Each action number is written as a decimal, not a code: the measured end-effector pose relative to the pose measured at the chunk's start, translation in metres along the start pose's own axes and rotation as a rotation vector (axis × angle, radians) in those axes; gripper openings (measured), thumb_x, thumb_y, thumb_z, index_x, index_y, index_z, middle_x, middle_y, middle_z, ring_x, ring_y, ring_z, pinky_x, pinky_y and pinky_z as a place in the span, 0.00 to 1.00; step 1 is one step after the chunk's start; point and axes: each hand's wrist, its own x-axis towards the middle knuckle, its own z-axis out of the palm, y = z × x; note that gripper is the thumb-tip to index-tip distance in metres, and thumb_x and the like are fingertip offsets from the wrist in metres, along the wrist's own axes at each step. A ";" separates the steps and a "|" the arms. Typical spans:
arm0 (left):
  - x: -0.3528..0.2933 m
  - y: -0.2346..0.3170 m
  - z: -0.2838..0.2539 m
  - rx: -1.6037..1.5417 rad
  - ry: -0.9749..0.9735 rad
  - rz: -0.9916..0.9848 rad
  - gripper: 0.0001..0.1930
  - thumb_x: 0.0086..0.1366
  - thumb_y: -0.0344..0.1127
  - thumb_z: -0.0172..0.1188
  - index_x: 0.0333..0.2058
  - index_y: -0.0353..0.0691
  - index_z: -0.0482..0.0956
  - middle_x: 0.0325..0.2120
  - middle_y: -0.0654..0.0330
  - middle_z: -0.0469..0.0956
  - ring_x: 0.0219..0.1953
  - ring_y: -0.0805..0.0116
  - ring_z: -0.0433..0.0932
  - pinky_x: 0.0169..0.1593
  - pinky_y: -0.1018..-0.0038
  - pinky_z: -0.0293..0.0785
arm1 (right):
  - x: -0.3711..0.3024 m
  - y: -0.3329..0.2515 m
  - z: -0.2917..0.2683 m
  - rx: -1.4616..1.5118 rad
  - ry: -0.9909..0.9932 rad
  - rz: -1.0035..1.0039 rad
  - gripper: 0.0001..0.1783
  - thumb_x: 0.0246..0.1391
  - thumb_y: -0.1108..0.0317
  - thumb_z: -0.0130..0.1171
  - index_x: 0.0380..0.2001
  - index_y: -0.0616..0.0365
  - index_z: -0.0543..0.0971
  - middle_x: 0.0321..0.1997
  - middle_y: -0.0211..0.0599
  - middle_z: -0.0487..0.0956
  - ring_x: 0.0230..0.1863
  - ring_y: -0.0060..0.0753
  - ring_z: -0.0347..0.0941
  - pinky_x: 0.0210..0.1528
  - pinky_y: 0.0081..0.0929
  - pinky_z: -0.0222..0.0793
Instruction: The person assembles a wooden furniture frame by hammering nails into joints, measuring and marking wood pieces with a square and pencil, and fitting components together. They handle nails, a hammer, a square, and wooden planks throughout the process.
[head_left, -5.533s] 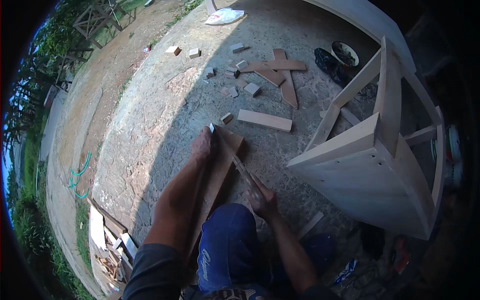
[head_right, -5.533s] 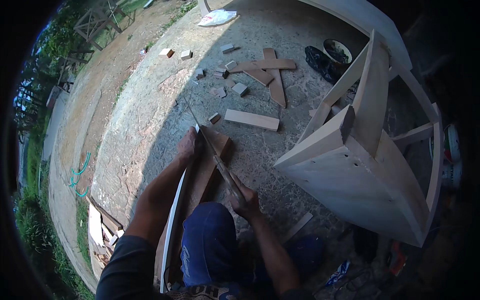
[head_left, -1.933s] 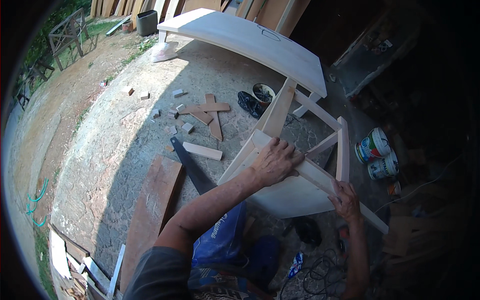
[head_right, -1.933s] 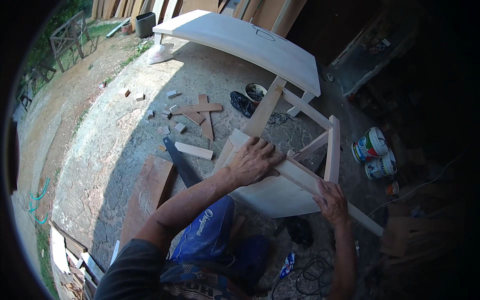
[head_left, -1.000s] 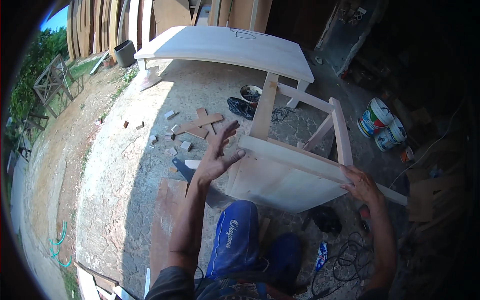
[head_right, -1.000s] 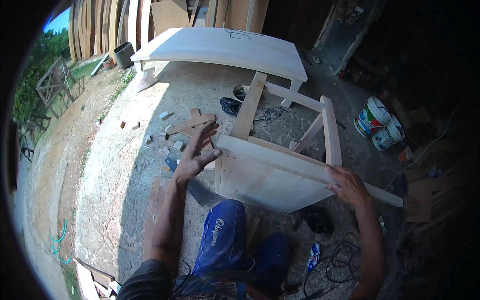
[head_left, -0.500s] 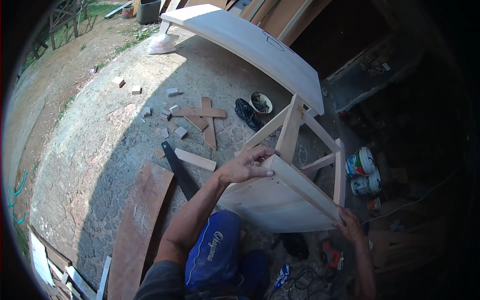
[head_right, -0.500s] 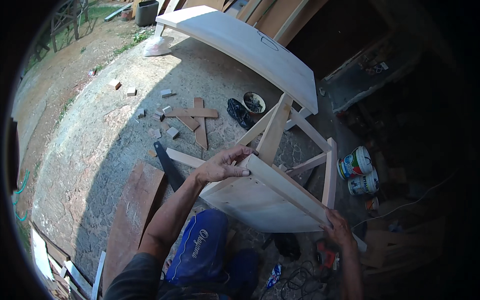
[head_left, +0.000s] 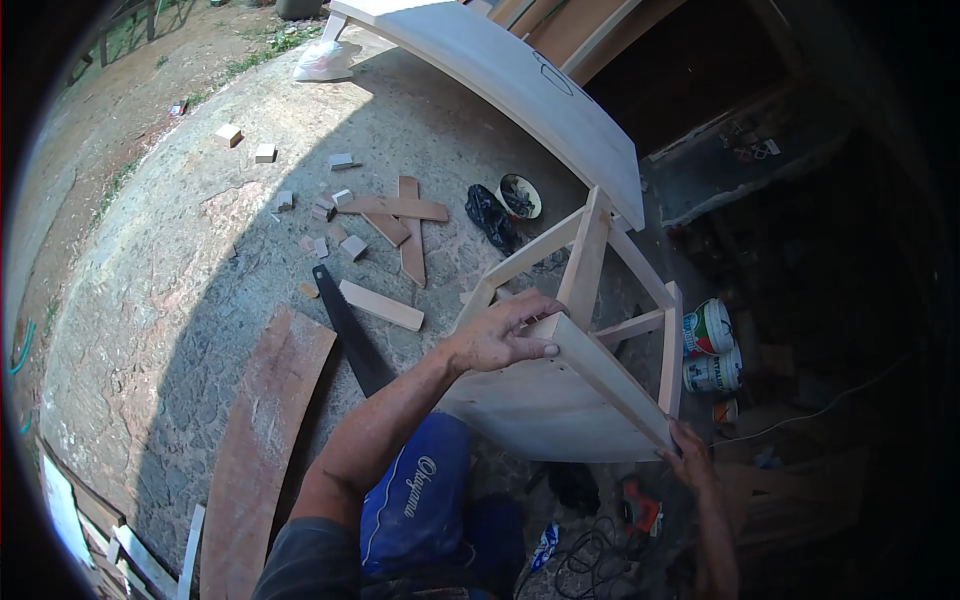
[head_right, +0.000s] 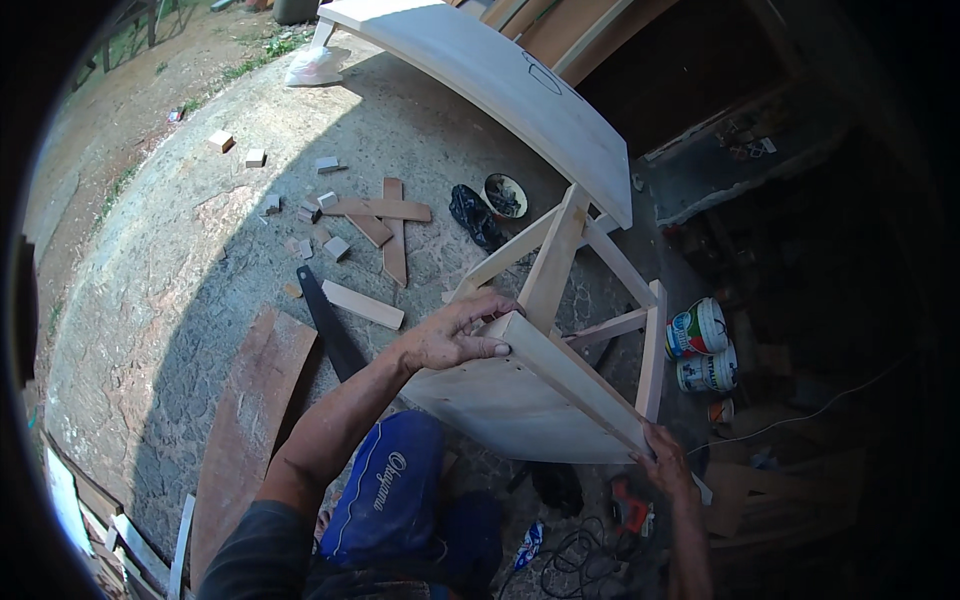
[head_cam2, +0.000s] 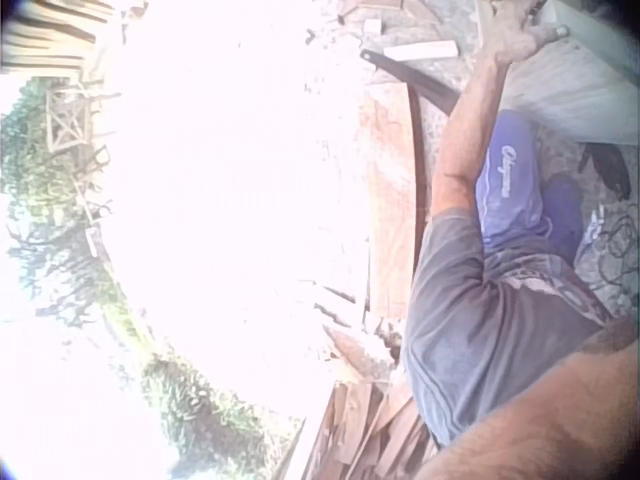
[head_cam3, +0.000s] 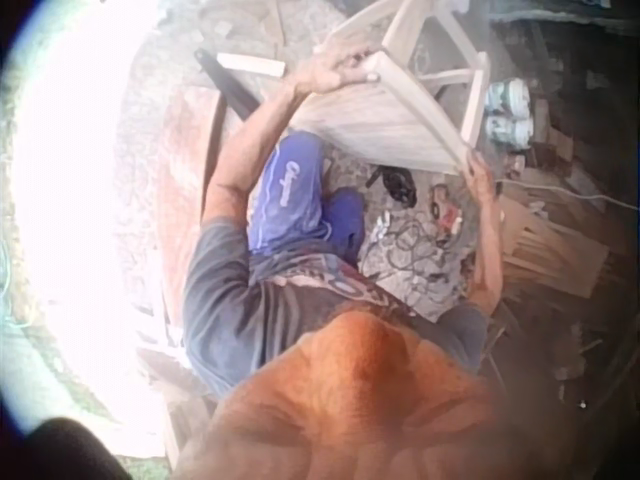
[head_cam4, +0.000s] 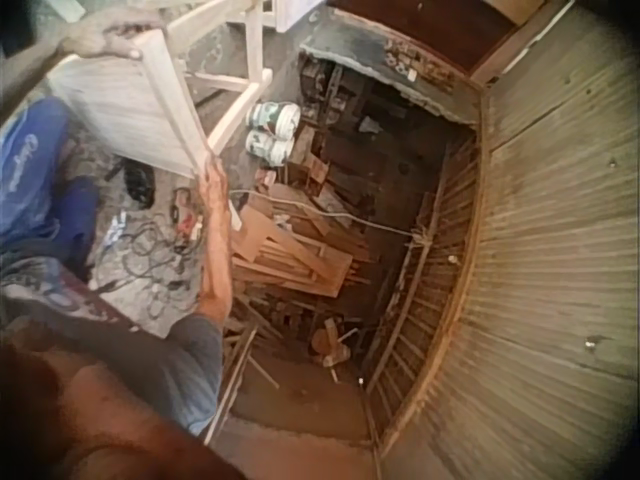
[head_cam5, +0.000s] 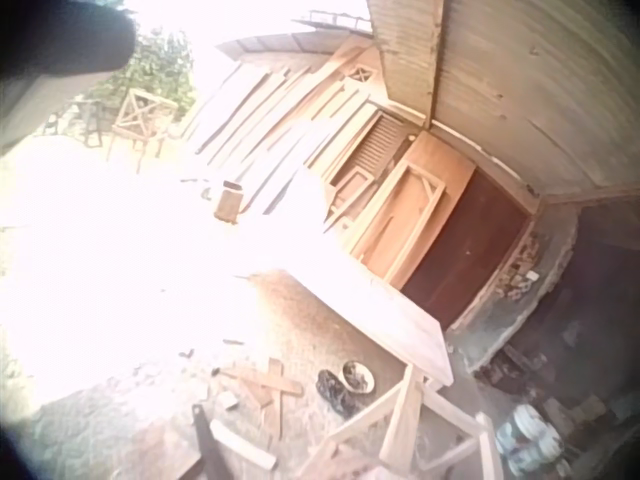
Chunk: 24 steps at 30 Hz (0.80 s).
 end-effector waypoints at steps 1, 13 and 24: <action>-0.002 -0.001 0.003 0.012 0.015 -0.010 0.28 0.64 0.43 0.68 0.59 0.39 0.73 0.53 0.52 0.75 0.57 0.58 0.73 0.61 0.62 0.69 | -0.001 -0.002 0.000 -0.006 -0.008 0.001 0.38 0.47 0.76 0.71 0.63 0.63 0.71 0.59 0.54 0.76 0.59 0.57 0.75 0.59 0.41 0.72; -0.007 -0.002 0.013 -0.048 0.099 0.067 0.34 0.64 0.43 0.67 0.65 0.37 0.68 0.58 0.48 0.71 0.61 0.54 0.70 0.65 0.61 0.65 | 0.005 -0.008 -0.006 -0.045 -0.010 0.003 0.39 0.48 0.74 0.71 0.64 0.60 0.68 0.57 0.50 0.76 0.57 0.58 0.74 0.57 0.45 0.73; 0.069 0.128 0.138 0.832 0.081 0.465 0.28 0.65 0.50 0.61 0.59 0.41 0.75 0.61 0.49 0.69 0.69 0.47 0.60 0.73 0.51 0.52 | -0.003 -0.009 -0.003 -0.020 -0.003 0.041 0.39 0.48 0.74 0.70 0.65 0.59 0.68 0.59 0.50 0.75 0.58 0.59 0.74 0.58 0.45 0.72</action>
